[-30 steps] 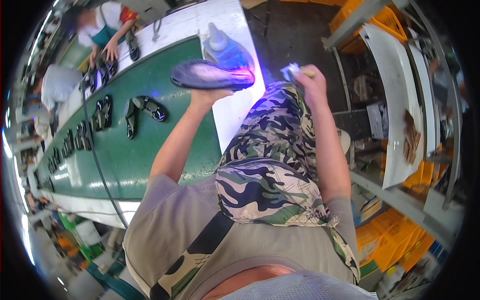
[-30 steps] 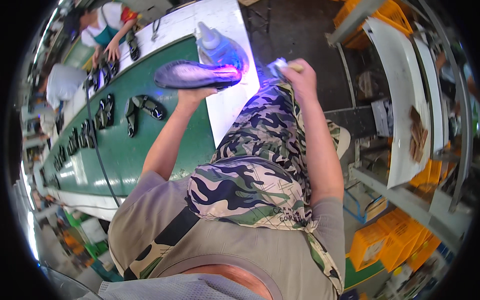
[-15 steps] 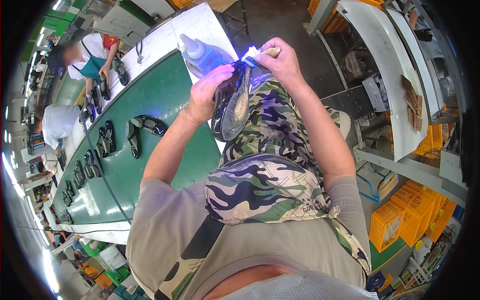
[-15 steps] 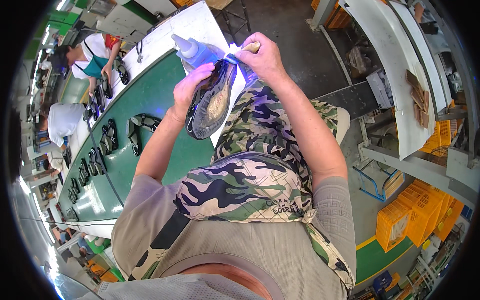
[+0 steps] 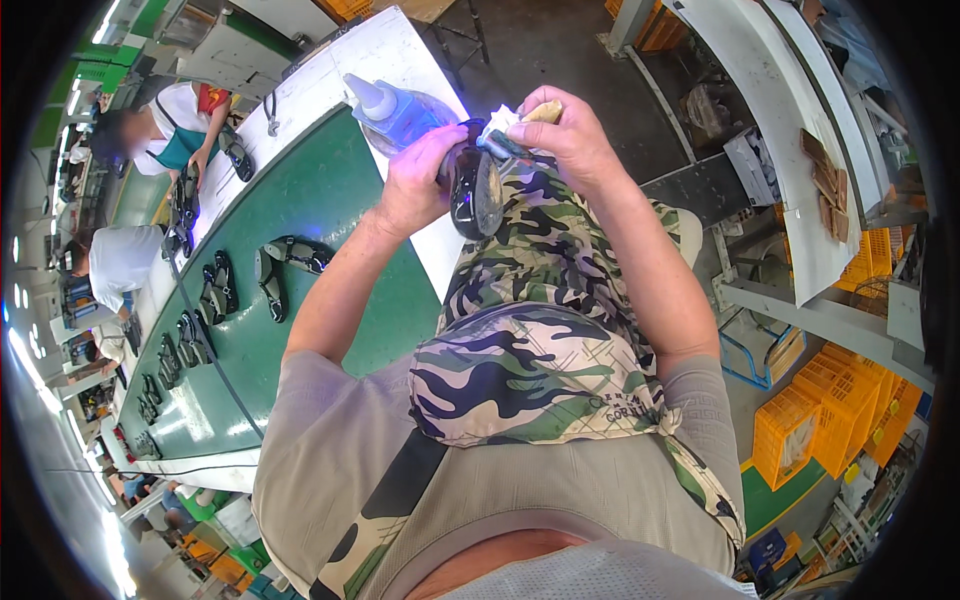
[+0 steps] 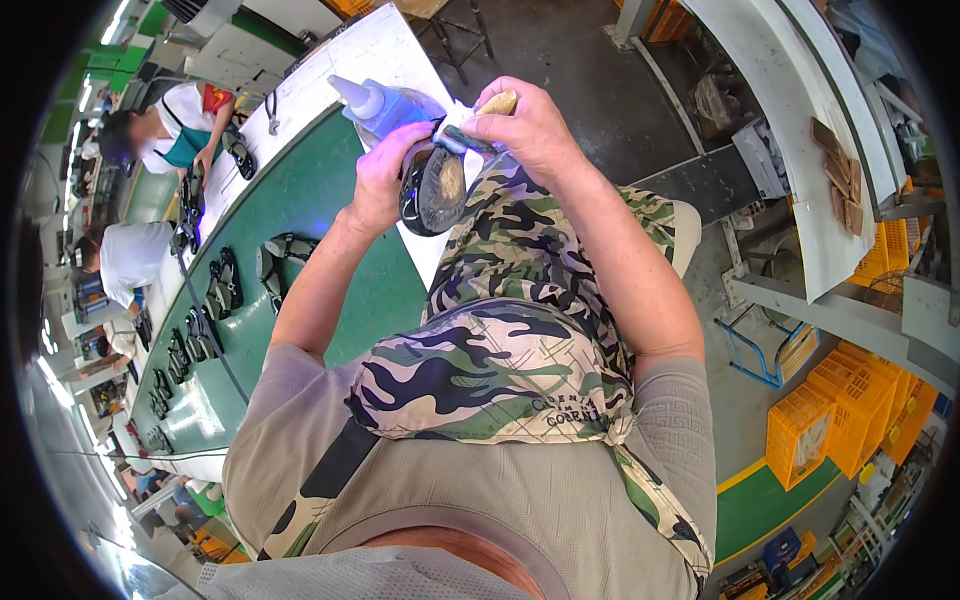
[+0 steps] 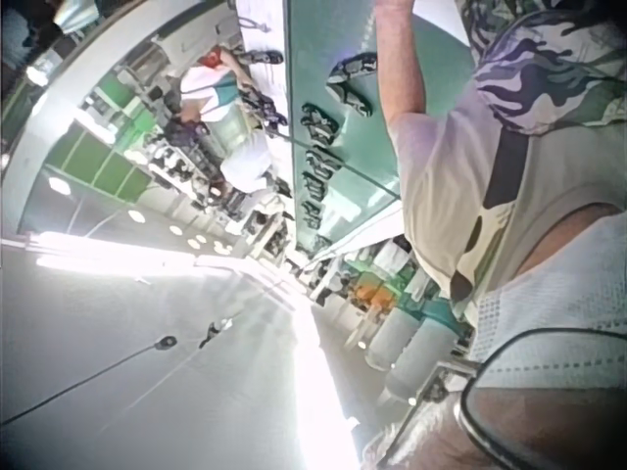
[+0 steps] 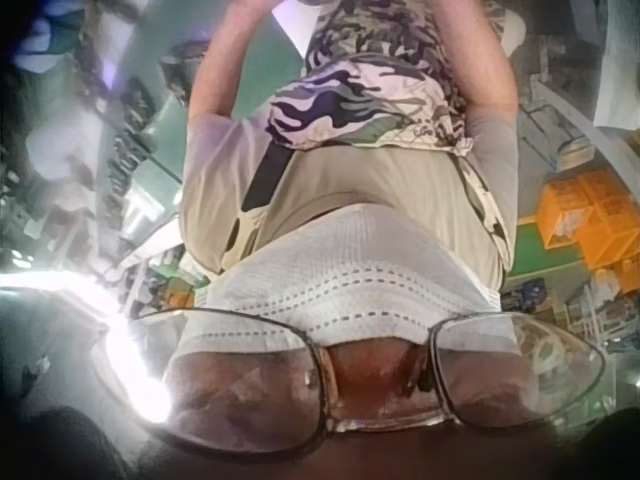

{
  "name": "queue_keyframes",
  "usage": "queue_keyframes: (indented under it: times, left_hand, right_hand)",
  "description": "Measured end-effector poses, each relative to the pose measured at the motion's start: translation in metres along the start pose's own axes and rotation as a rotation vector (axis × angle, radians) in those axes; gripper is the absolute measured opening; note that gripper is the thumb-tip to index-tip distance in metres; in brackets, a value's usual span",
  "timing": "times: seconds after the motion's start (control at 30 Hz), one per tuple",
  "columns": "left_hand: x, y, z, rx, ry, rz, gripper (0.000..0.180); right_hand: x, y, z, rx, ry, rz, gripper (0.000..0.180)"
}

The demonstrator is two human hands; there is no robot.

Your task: The person wipes the exterior of black shoes with a cloth at a factory workstation. They pick up shoes from a green table, wipe them, and place them into a yellow crate. The process is repeated for multiple shoes.

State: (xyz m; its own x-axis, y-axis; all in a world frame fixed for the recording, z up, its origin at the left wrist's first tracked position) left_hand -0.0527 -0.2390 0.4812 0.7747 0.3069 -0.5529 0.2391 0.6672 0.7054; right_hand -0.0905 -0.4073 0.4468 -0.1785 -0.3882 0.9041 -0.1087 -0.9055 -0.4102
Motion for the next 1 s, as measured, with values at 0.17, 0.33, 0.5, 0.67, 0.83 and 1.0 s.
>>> queue_keyframes:
  times: [0.17, 0.33, 0.5, 0.67, 0.83, 1.0]
  left_hand:
    - [0.012, -0.018, 0.002, 0.174, 0.126, 0.050, 0.052]
    - [0.014, -0.032, 0.006, 0.565, 0.386, -0.006, 0.069]
    - [0.023, -0.045, -0.004, 0.733, 0.375, -0.132, 0.073]
    - [0.012, -0.047, -0.005, 0.830, 0.381, -0.207, 0.075]
    - [0.018, -0.058, -0.014, 0.901, 0.444, -0.382, 0.076]
    - [0.019, -0.065, -0.016, 0.903, 0.480, -0.583, 0.081]
  right_hand:
    - [0.024, 0.007, -0.001, 0.024, 0.121, -0.167, 0.019]
    - [0.039, 0.019, 0.002, -0.004, 0.195, -0.248, 0.018]
    - [0.044, 0.029, 0.006, -0.061, 0.273, -0.271, 0.019]
    - [0.036, 0.042, 0.006, -0.100, 0.275, -0.233, 0.020]
    - [0.035, 0.049, 0.004, -0.101, 0.263, -0.194, 0.020]
    - [0.040, 0.052, 0.002, -0.109, 0.338, -0.174, 0.020]
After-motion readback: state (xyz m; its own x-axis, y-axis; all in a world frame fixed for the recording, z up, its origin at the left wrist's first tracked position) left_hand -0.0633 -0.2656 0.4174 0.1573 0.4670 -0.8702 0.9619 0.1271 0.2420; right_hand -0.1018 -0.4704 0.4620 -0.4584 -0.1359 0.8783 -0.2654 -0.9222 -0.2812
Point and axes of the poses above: each hand's wrist, its own z-axis towards the middle knuckle, its own y-axis out of the back of the hand, x = y × z, the point moved 8 cm from there along z, towards the middle knuckle, and after that the axes turned 9 degrees about y, right-handed, at the moved point
